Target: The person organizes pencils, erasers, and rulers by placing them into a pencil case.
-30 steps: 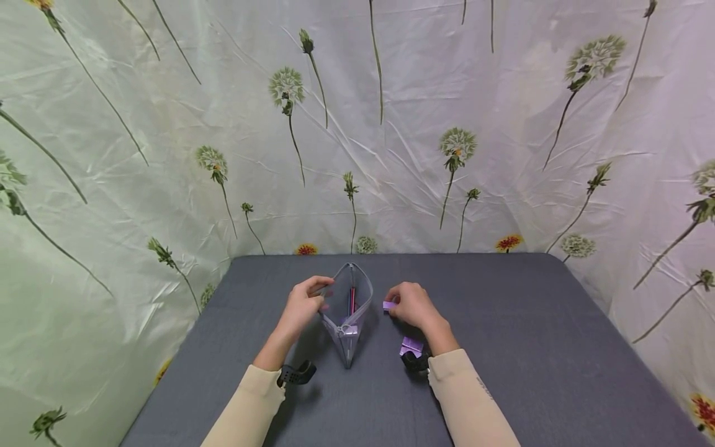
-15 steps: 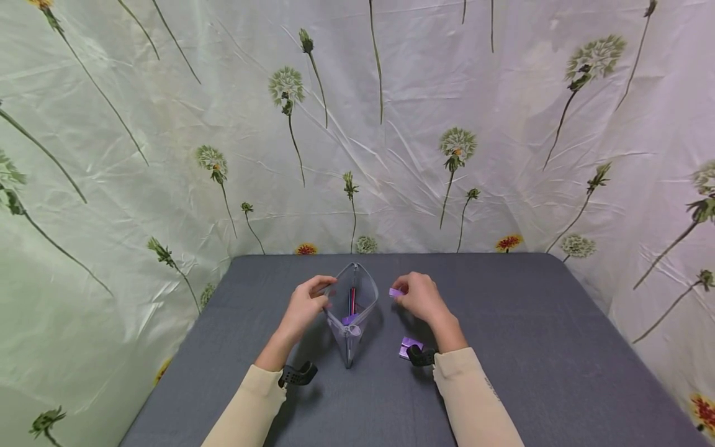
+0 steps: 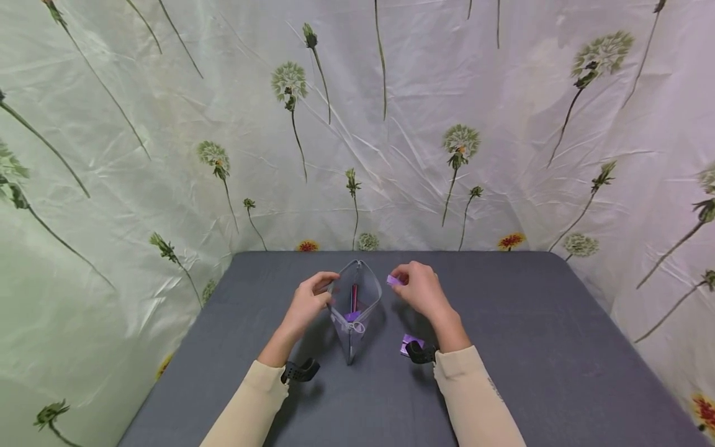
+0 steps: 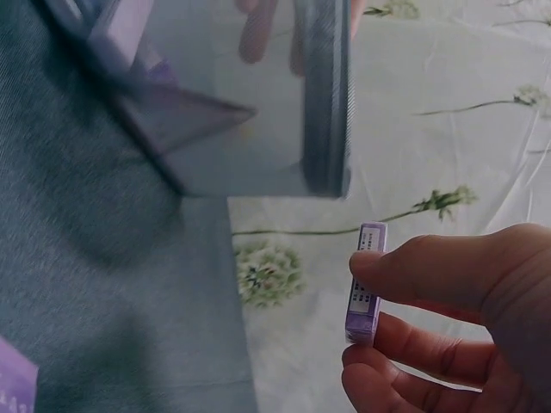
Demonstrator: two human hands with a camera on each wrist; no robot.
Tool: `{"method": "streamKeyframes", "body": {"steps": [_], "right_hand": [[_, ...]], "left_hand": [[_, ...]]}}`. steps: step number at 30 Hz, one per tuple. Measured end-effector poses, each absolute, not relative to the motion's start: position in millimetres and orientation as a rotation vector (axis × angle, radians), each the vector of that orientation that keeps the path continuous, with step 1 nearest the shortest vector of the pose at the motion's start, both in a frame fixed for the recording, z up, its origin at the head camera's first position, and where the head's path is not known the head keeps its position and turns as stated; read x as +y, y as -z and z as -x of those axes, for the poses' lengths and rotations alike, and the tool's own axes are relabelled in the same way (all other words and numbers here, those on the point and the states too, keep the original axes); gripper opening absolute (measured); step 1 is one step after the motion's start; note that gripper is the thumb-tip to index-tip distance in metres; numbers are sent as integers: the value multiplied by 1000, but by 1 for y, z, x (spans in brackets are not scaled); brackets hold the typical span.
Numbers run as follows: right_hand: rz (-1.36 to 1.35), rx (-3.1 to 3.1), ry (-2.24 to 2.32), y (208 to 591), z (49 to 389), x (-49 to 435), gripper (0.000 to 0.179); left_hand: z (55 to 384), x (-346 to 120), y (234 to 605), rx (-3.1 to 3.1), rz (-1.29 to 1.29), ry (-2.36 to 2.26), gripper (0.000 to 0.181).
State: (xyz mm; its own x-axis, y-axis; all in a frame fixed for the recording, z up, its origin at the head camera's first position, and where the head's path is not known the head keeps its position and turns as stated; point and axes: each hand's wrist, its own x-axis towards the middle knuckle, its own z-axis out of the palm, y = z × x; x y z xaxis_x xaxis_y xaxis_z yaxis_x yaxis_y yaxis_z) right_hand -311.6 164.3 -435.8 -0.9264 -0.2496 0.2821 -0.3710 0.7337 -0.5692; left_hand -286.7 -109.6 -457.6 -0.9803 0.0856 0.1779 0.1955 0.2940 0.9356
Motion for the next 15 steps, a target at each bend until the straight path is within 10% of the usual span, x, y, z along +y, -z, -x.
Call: {"method": "streamKeyframes", "body": {"steps": [15], "right_hand": [[-691,-2742,-889,403,304,129,19]], "left_hand": [[286,-110,458,-2464,294,1791,48]]}}
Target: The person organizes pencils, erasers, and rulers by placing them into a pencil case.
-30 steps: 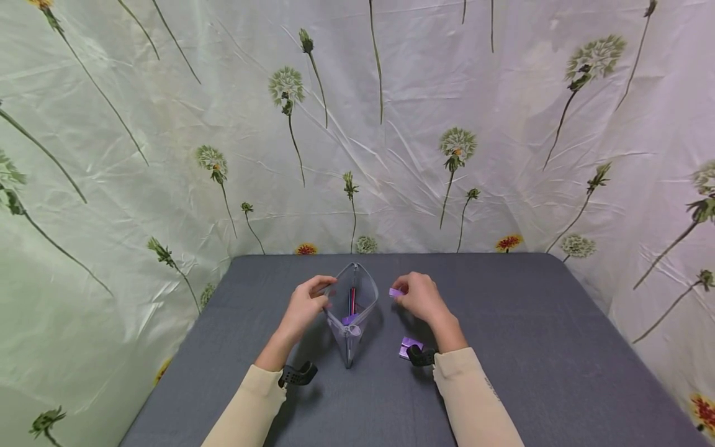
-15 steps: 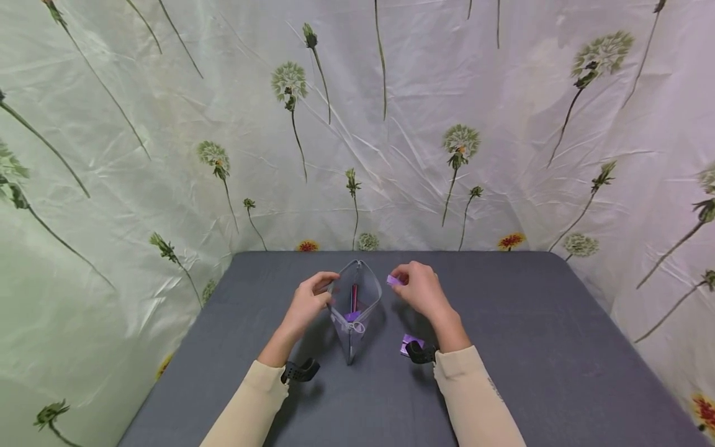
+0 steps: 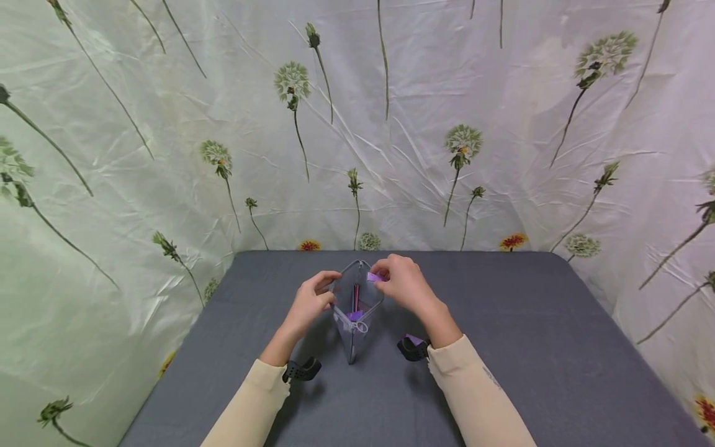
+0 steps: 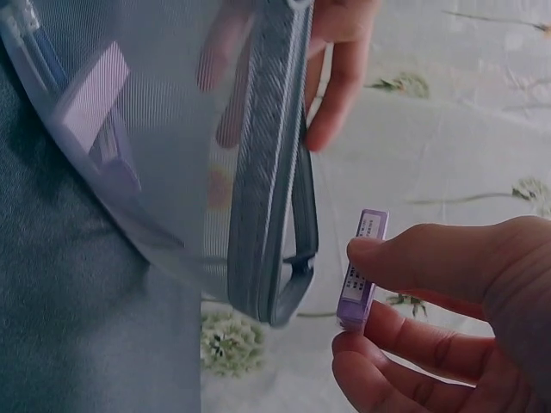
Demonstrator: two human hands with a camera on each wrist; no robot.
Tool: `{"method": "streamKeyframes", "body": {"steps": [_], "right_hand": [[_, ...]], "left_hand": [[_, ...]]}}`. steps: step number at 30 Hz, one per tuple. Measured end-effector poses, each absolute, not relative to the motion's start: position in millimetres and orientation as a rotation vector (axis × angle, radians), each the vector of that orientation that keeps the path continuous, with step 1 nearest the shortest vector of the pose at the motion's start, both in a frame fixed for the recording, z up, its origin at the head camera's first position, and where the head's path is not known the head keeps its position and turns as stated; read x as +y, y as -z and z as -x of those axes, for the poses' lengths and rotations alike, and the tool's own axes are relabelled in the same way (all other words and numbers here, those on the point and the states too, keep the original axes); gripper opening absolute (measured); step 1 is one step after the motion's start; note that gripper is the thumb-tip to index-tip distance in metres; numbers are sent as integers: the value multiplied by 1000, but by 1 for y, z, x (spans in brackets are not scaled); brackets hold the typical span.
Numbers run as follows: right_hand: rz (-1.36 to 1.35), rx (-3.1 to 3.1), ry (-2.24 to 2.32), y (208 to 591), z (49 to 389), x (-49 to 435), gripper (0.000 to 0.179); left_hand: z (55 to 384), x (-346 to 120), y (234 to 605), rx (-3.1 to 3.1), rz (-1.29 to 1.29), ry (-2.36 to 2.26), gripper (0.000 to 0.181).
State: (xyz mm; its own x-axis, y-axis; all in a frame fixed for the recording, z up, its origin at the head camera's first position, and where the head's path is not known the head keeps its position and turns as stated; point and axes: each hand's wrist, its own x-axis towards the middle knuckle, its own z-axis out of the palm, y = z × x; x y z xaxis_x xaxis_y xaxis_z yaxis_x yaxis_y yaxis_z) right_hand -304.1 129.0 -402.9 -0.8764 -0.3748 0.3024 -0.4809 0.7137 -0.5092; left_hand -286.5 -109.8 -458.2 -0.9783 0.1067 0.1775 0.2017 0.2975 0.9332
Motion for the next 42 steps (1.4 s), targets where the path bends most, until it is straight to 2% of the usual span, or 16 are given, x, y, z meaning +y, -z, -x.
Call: {"method": "streamKeyframes", "body": {"steps": [10,17,27,38,42], "right_hand": [[-795,-2816,-822,403,308,107,14],[-853,-2869,-723,404,312,96,17],[-897,-2913,-643,409,318,86,20],[-916,-2915,-599,408,318,77,15],[-902,-2941,-599,410,320,76,19]], "left_hand": [[286,-111,457,-2480,292,1792,47],[287,-112,457,-2473,305,1808,46],[289,-113,459,-2456,315,1825,47],[289,-114,459,-2452,328,1837,47],[289,-114,458,-2459,333,1834,47]]}}
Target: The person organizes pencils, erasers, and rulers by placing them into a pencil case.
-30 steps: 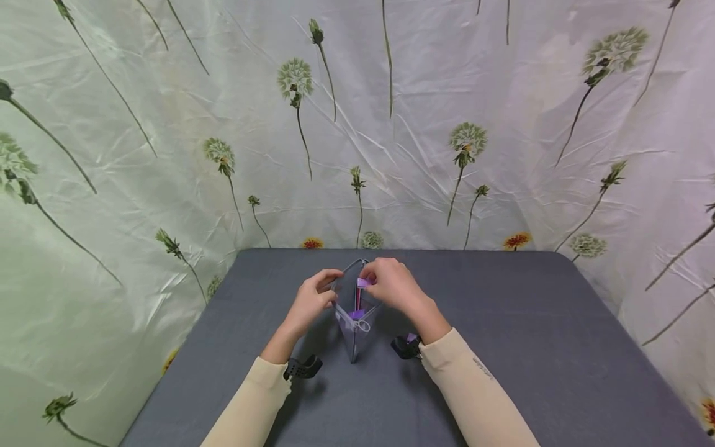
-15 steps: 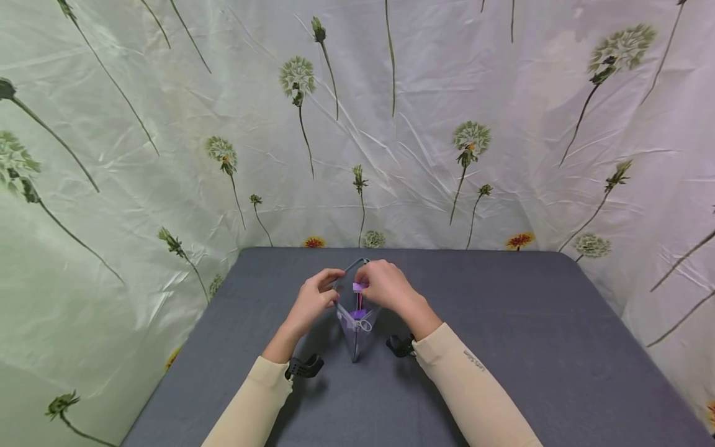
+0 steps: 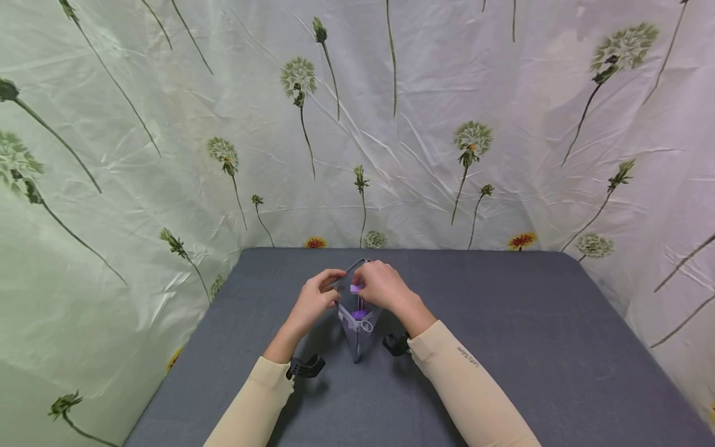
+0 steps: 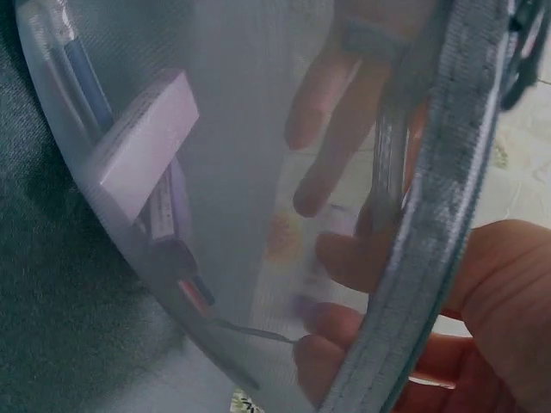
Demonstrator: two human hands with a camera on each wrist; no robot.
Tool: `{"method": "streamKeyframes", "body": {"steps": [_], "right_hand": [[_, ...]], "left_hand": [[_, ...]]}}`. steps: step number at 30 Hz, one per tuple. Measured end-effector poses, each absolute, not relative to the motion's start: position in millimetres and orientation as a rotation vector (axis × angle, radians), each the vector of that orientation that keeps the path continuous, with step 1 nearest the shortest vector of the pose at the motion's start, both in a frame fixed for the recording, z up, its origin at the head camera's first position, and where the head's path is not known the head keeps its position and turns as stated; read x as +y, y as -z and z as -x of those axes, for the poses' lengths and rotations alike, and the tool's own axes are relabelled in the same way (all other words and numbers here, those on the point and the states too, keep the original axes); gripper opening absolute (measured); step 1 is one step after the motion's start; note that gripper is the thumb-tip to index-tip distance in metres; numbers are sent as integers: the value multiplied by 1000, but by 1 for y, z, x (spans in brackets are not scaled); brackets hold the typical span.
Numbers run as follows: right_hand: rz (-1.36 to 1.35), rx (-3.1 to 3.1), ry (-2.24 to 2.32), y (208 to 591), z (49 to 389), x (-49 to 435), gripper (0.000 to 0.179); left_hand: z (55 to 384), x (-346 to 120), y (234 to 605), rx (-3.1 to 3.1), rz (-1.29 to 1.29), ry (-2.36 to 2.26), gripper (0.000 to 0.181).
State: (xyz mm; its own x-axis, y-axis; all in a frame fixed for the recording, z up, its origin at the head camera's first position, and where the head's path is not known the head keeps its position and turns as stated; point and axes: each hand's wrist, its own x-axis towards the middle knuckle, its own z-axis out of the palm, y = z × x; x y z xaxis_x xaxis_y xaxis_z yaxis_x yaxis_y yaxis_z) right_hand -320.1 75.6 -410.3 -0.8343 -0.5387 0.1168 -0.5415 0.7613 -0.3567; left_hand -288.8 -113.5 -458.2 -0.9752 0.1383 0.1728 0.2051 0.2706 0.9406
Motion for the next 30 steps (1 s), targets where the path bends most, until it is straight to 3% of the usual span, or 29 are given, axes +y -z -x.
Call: {"method": "streamKeyframes", "body": {"steps": [30], "right_hand": [[-906,-2807,-769,391,295,125,16]], "left_hand": [[288,-115,458,-2461,316,1838,46]]}}
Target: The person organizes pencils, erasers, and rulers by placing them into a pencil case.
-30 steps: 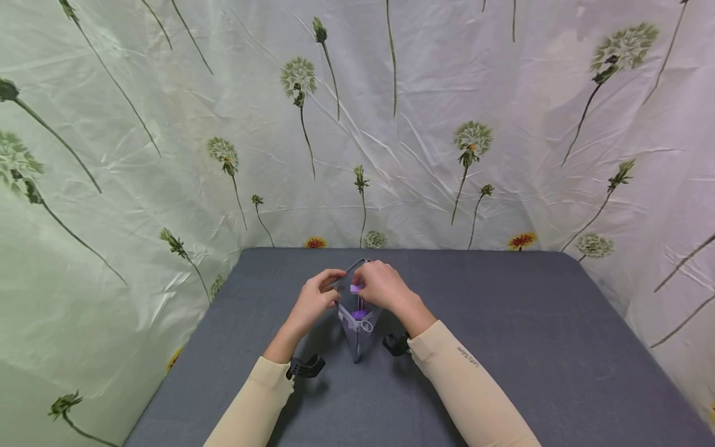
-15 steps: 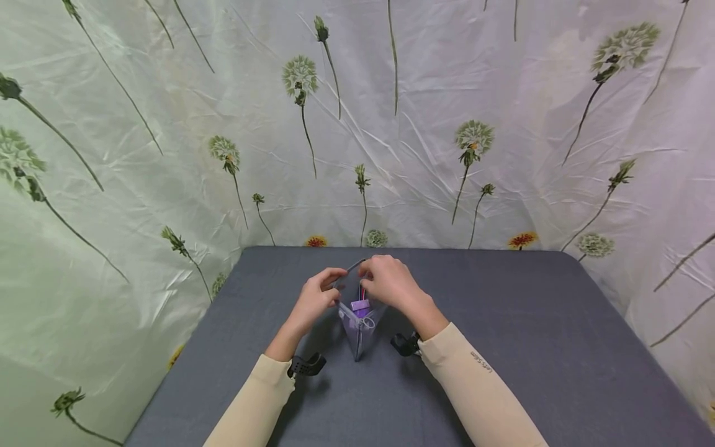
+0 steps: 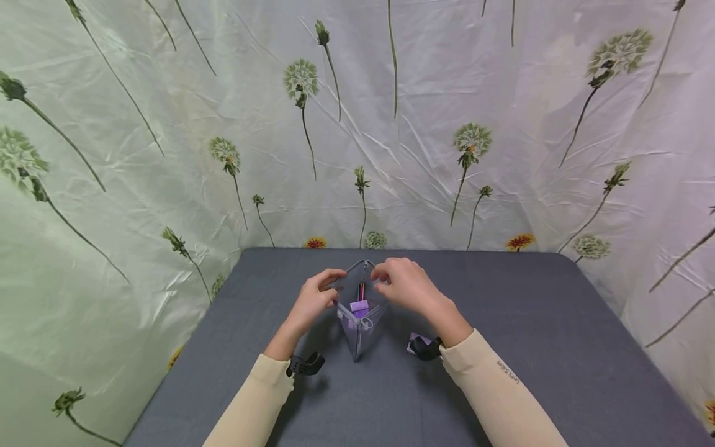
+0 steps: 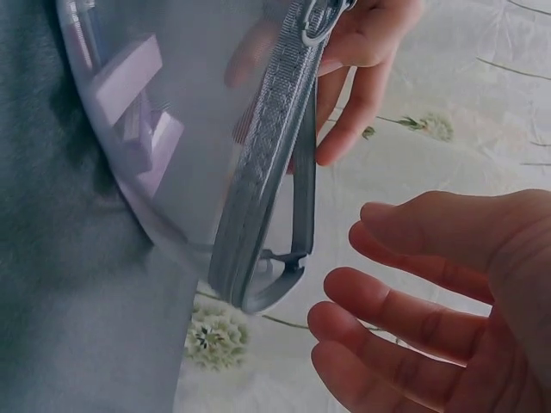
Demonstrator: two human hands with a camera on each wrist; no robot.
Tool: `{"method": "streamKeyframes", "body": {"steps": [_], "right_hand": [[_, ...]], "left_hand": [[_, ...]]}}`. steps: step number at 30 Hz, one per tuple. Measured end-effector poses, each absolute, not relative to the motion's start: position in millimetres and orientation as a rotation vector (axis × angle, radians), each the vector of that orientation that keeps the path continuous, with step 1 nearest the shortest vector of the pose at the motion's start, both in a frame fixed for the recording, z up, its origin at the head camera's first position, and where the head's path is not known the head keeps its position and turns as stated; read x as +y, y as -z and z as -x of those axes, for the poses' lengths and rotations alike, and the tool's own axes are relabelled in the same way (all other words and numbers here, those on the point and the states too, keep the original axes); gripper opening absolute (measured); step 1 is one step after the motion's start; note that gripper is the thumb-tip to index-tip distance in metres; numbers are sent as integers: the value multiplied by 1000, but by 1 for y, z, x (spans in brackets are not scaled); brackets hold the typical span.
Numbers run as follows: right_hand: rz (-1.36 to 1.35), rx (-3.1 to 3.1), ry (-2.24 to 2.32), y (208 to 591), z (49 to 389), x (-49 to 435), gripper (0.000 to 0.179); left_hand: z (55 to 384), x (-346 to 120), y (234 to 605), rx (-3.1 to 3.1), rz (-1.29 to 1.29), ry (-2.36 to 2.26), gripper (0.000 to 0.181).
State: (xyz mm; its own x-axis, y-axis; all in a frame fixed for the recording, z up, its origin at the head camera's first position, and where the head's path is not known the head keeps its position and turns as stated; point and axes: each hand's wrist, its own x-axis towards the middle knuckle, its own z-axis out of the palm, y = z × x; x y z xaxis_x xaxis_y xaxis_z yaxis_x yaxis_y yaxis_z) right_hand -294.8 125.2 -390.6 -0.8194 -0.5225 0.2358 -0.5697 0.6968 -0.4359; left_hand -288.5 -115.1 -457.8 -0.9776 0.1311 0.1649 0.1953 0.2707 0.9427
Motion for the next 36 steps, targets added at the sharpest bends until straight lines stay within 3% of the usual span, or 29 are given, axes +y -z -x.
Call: {"method": "streamKeyframes", "body": {"steps": [17,36], "right_hand": [[-936,-2826,-728,412,274,163,16],[-935,-2948,-734,466,263,199,24]], "left_hand": [[287,-114,461,-2486,302,1811,48],[288,-114,459,-2493,307,1789,49]]}}
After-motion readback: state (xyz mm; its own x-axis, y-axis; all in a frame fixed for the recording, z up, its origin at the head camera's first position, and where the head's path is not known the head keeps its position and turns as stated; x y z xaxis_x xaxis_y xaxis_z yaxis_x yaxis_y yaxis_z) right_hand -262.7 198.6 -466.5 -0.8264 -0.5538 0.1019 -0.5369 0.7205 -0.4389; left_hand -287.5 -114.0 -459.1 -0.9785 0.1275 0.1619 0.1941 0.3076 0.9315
